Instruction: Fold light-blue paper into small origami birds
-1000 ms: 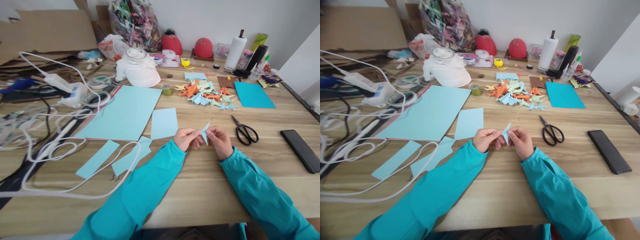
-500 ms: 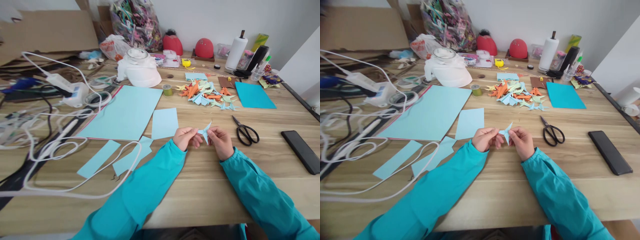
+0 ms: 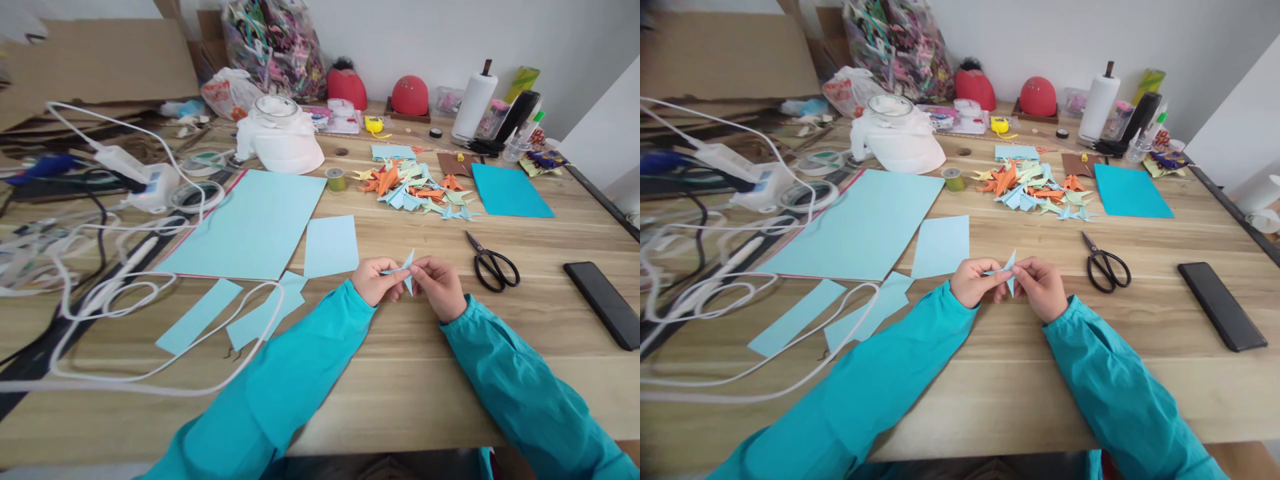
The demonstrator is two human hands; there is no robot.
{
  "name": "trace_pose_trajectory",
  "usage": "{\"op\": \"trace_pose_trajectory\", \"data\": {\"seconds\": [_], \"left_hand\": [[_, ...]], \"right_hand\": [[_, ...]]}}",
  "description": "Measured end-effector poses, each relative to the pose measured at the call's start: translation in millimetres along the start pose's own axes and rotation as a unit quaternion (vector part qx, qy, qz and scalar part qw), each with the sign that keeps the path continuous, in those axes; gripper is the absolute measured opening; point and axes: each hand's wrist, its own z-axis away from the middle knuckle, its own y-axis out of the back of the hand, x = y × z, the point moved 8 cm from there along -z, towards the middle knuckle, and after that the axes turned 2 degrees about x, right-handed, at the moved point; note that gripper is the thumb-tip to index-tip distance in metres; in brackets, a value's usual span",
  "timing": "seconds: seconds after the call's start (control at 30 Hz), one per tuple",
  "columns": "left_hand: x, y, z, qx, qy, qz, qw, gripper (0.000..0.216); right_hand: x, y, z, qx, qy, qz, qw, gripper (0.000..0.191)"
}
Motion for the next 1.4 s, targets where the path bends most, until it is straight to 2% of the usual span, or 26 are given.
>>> {"op": "trace_pose_trajectory", "data": {"seconds": [0.2,0.37,0.53,0.7,0.97,1.2,1.3,1.4], "left_hand": [[2,2,0,-0.003,-0.01,-0.01,1.0,0.04],[-2,5,-1,0.024,0.01,-0.002,1.0,0.043],[-8,2,-4,-0.004,0.029,0.039,0.999,0.048],[-3,16,-6,0.053,-0.009,0.024,0.998,0.045],[-3,20,-7,0.073,-0.028,0.028,0.997,0.045],[1,51,-17,0.149,-0.047,0.151,0.976,0.041],[-1,47,-17,0.142,-0.044,0.155,0.977,0.041],[-3,37,-10,0.146,-0.056,0.114,0.981,0.041]], "right_hand": [[-3,-3,1,-0.009,0.001,0.013,1.0,0.025],[-2,0,1,0.002,-0.002,0.013,1.0,0.026],[0,6,0,0.032,-0.009,0.014,0.999,0.026],[-2,9,-1,0.05,-0.004,0.005,0.999,0.026],[-4,11,-1,0.065,-0.001,0.001,0.998,0.027],[3,26,-4,0.12,-0.004,-0.043,0.992,0.025],[3,24,-4,0.114,0.0,-0.044,0.993,0.024],[-5,22,-3,0.119,0.032,-0.016,0.992,0.024]]}}
